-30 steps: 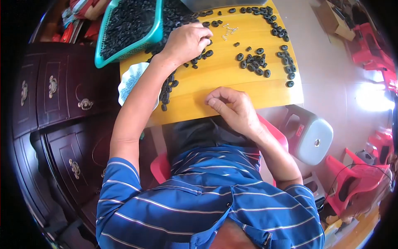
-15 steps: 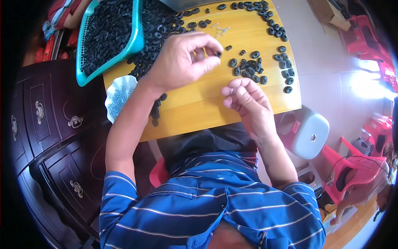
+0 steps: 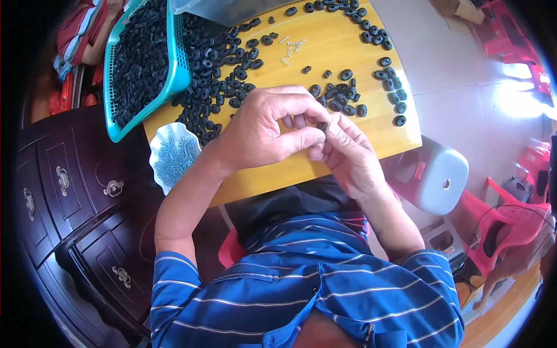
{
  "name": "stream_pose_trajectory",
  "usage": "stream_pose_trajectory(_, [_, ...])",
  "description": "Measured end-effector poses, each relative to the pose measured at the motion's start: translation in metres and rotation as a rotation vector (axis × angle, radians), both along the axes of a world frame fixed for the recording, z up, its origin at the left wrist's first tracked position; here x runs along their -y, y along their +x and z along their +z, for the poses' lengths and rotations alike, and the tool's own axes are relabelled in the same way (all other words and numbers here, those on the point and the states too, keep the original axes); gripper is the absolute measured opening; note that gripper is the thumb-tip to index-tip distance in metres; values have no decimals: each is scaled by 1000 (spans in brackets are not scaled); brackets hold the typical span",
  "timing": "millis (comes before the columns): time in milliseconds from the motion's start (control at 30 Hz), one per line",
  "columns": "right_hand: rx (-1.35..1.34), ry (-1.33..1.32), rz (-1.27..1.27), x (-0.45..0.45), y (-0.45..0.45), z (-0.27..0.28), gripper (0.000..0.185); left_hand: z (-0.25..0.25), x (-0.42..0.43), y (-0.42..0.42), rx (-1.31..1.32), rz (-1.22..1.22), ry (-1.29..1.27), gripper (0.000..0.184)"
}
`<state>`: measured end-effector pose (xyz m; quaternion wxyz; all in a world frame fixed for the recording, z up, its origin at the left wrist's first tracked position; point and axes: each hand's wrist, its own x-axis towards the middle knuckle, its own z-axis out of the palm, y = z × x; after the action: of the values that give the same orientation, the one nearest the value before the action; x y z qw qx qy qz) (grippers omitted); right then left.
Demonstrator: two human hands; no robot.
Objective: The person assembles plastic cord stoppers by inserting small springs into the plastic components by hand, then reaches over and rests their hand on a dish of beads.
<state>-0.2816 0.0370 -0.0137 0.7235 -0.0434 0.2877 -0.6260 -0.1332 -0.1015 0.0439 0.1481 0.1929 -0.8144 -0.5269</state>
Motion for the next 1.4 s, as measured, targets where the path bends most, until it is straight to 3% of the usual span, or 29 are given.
stream_pose_trajectory(100, [6, -94, 9, -2, -2, -4, 12, 6, 10, 3, -8, 25, 3, 20])
stream_pose_trajectory(200, [-47, -35, -5, -2, -1, 0, 13, -15, 35, 2, 82, 291, -245, 15])
stream_pose_trajectory(267, [-72, -7, 52, -2, -2, 1, 18, -30, 49, 4, 128, 293, -334, 18])
stream_pose_trajectory(367, [-138, -26, 63, -3, 0, 2, 23, -48, 61, 2, 106, 269, -667, 16])
stream_pose_trajectory(700, [-192, -47, 28, -1, 3, 1, 23, -56, 67, 0, 262, 211, -893, 9])
stream_pose_trajectory(800, [-216, -36, 22, -2, 1, 1, 23, -41, 53, 1, 190, 270, -762, 7])
stream_pose_trajectory(900, [-252, -55, 26, -1, 1, 1, 23, -12, 26, 7, 38, 359, -13, 4])
stream_pose_trajectory(1000, [-303, -80, 23, -1, 3, 1, 22, -5, -4, 11, -125, 349, 283, 8])
stream_pose_trajectory(1233, [-387, -117, -7, -3, 4, -2, 22, -27, -37, 6, -289, 336, 344, 4])
stream_pose_trajectory(1400, [-421, -113, -11, -4, 4, 0, 20, -28, -38, 6, -275, 317, 153, 5])
